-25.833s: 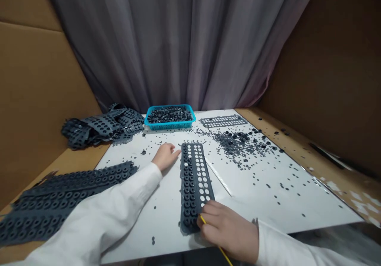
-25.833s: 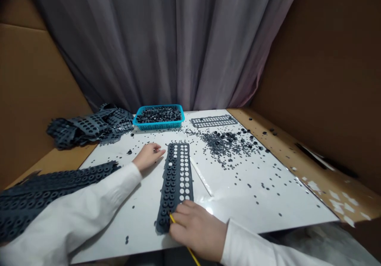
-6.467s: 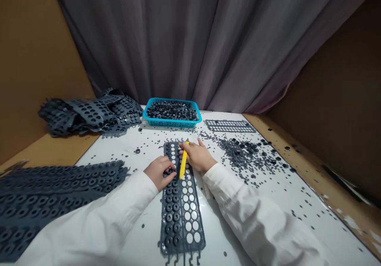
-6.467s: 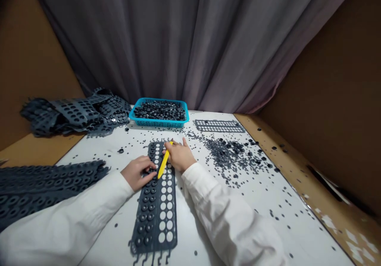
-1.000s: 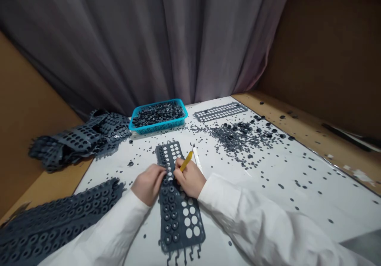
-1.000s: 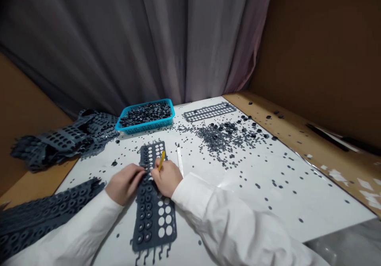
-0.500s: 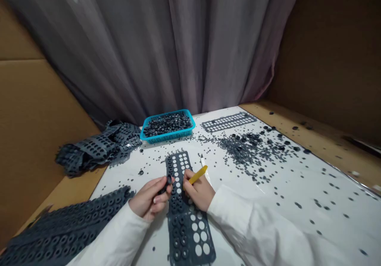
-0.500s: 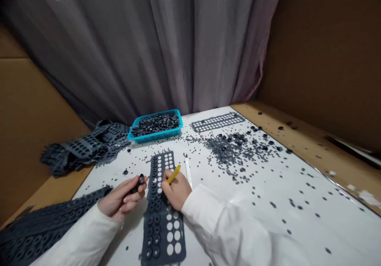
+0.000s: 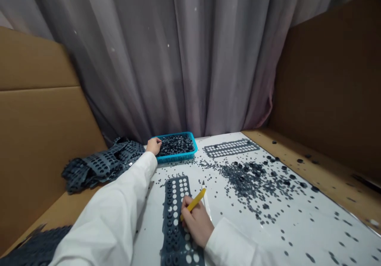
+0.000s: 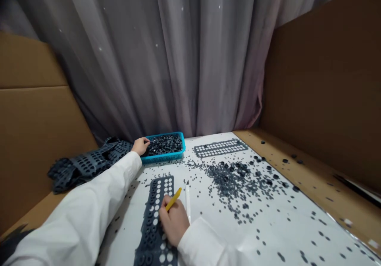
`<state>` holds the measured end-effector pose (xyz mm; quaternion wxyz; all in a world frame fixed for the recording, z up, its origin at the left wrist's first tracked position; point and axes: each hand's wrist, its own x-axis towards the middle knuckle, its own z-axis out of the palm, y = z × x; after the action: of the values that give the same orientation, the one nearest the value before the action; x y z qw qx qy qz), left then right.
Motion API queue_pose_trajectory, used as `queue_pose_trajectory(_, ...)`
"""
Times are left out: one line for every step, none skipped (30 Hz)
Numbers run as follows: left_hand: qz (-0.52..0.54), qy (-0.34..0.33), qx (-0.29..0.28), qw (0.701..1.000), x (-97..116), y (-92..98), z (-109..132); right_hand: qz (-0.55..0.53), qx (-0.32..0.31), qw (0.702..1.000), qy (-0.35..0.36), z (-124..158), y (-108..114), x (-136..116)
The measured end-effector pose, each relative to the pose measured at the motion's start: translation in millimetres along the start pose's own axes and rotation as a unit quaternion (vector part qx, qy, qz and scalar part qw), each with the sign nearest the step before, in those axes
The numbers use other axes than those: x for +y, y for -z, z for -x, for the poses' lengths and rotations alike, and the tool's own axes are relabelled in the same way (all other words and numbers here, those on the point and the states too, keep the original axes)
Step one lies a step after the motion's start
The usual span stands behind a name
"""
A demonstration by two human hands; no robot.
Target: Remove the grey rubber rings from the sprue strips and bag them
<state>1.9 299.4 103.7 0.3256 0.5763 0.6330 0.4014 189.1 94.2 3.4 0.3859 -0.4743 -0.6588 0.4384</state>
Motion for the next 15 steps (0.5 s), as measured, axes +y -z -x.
queue_pose_trajectory(-0.021,-0.02,0.005,1.0,0,-3.3,-9,0.0,0.003,1.0,0.0,-1,-1,1)
queue_pose_trajectory(-0.039,-0.039,0.005,0.998,0,-6.6,-17,0.001,0.007,1.0,0.001,-1,-1,1)
queue_pose_trajectory(-0.055,-0.058,0.003,0.997,-1,-9.5,-23,0.004,0.01,1.0,0.003,-2,-2,1)
queue_pose_trajectory(-0.069,-0.075,-0.001,0.995,-1,-11.4,-28,0.008,0.012,1.0,0.005,-2,-2,2)
queue_pose_trajectory(-0.08,-0.09,-0.005,0.993,-2,-12.0,-33,0.011,0.013,1.0,0.007,-2,-2,2)
queue_pose_trajectory(-0.089,-0.102,-0.007,0.991,-2,-11.2,-37,0.013,0.011,1.0,0.008,-2,-2,1)
queue_pose_trajectory(-0.096,-0.114,-0.009,0.989,-3,-8.9,-41,0.015,0.01,1.0,0.008,-2,-1,1)
queue_pose_trajectory(-0.102,-0.123,-0.01,0.987,-4,-5.5,-44,0.015,0.009,1.0,0.008,-2,-1,1)
queue_pose_trajectory(-0.105,-0.13,-0.011,0.986,-4,-1.3,-47,0.015,0.009,1.0,0.007,-2,0,0)
queue_pose_trajectory(-0.108,-0.136,-0.012,0.985,-6,3.3,-49,0.013,0.009,1.0,0.006,-2,0,0)
queue_pose_trajectory(-0.109,-0.141,-0.015,0.984,-7,8.1,-50,0.009,0.007,1.0,0.005,-2,1,-1)
queue_pose_trajectory(-0.109,-0.144,-0.019,0.983,-8,12.5,-49,0.003,0.005,1.0,0.002,-1,1,-2)
queue_pose_trajectory(-0.107,-0.146,-0.023,0.983,-9,16.5,-49,-0.004,0.001,1.0,-0.003,-1,2,-3)
queue_pose_trajectory(-0.105,-0.147,-0.028,0.983,-11,20.0,-47,-0.011,-0.003,1.0,-0.007,-1,2,-4)
queue_pose_trajectory(-0.102,-0.147,-0.032,0.983,-12,22.9,-45,-0.015,-0.005,1.0,-0.009,-1,2,-4)
